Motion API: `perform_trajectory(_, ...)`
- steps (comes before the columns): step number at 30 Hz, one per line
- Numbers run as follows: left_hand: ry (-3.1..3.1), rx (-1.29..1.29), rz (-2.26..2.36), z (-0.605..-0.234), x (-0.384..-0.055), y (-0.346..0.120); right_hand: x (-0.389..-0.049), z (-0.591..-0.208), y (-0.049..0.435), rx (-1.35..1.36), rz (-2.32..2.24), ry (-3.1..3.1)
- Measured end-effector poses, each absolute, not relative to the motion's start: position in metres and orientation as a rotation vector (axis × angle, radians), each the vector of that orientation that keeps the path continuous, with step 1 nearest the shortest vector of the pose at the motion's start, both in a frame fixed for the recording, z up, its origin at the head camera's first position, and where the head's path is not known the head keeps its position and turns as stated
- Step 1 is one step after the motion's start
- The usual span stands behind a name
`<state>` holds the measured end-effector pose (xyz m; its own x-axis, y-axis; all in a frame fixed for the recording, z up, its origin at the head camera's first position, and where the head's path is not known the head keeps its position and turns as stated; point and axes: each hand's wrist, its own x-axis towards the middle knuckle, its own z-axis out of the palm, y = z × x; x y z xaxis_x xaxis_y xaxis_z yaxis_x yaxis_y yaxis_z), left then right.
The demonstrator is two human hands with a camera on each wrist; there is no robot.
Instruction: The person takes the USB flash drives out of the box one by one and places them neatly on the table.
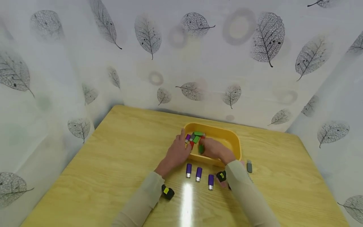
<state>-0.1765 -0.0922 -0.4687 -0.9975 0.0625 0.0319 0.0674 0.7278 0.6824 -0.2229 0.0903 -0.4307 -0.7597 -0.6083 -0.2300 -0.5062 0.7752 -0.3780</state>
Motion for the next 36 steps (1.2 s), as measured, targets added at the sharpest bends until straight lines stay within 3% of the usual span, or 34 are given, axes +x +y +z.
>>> perform_trajectory(20, -2.940, -0.091, -1.147, -0.468, -0.176, -0.092, -0.219, -0.431, 0.105, -0.940, -0.530, 2.700)
perform_trajectory(36, -2.941, -0.114, -1.182, -0.467, -0.178, -0.094, -0.217, -0.428, 0.108, -0.748, -0.703, 2.679)
